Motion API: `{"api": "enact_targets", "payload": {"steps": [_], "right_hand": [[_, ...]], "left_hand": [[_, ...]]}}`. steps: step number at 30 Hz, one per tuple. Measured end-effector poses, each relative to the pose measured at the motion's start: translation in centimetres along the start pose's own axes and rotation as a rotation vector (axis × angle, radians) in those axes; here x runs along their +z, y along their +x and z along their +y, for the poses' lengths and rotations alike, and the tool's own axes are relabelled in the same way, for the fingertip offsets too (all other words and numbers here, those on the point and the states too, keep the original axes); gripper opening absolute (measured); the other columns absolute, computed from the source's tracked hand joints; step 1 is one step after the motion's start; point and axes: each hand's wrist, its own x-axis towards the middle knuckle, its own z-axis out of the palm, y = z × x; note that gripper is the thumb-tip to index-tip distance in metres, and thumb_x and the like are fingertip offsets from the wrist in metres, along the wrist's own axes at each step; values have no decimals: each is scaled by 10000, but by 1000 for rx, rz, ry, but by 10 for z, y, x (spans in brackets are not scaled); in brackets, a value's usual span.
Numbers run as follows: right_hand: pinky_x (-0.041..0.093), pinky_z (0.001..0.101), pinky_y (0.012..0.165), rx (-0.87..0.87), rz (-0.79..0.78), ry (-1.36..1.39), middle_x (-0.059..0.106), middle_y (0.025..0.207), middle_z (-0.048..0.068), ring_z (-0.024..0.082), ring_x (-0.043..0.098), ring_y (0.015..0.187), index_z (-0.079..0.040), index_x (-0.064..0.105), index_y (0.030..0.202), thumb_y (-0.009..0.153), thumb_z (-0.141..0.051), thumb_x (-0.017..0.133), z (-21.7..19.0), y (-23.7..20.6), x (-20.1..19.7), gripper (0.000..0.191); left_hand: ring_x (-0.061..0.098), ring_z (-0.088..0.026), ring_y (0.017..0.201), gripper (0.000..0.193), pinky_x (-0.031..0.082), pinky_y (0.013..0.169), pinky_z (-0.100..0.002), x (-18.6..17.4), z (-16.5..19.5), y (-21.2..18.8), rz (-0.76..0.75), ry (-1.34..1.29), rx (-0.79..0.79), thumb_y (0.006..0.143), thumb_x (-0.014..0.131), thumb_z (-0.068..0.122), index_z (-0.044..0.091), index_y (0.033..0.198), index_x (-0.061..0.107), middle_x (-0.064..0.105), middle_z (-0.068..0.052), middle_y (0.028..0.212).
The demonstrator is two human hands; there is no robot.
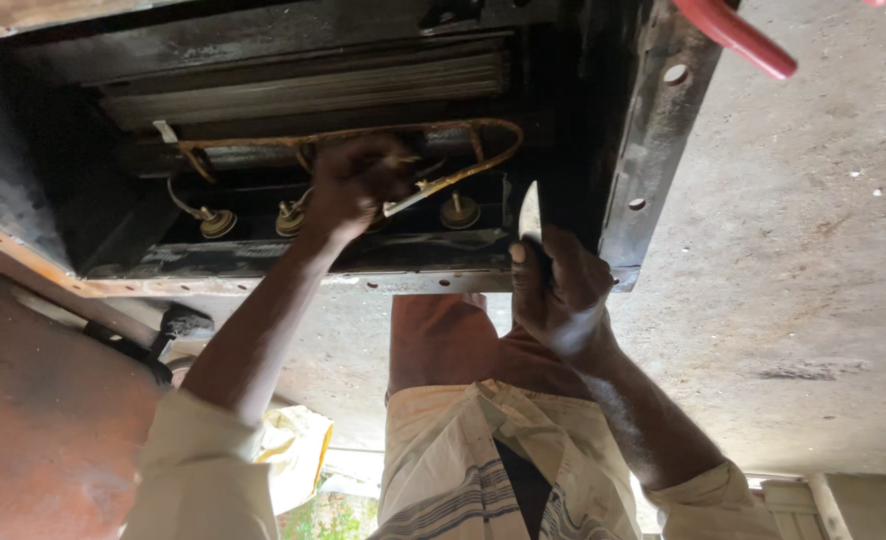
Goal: The person works under a vehicle chassis on a valve manifold, using red-handled pliers to grip, cut, and bend copper tubing and reposition wires around brass fittings. They then sit on the floor, fitting components onto brass fittings by hand and placing them into an orange bucket.
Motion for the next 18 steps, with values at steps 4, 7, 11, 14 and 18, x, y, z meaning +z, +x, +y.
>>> {"api": "enact_targets", "payload": {"steps": [4,7,11,14,18], "right_hand": [[460,309,517,39,-1,-11,637,761,111,168,654,626,30,593,1073,1054,-15,647,-4,0,-3,73],[517,298,572,44,-26,50,671,840,118,175,687,699,84,512,1259,1094,-16,579,-6,3,-3,204],[500,298,519,80,-90,21,674,790,117,167,688,666,65,528,1285,1082,-7,570,-5,9,-3,220],[477,276,479,163,-170,161,660,759,54,106,637,584,26,534,1240,1099,-11,565,-6,15,0,149],[550,257,594,560,-146,673,684,971,65,86,610,717,20,524,1255,1088,-45,618,-22,19,22,202]], "left_hand": [[761,-195,811,135,678,690,-332,-18,44,-89,186,471,314,1087,593,38,-39,1175,661,726,-184,1047],[716,-194,670,153,619,689,-402,-42,41,-194,231,1283,-524,994,614,163,108,888,710,750,-106,775],[718,-364,860,759,599,674,-474,-57,2,-273,-352,1745,-533,609,823,195,200,1352,673,700,-195,1114],[747,-288,916,528,603,751,-408,-40,10,-262,-173,1620,-727,772,793,216,170,1290,700,733,-152,1114],[784,-189,990,244,608,854,-321,10,59,-173,295,1266,-68,991,753,242,128,1206,738,776,-96,1113]]}}
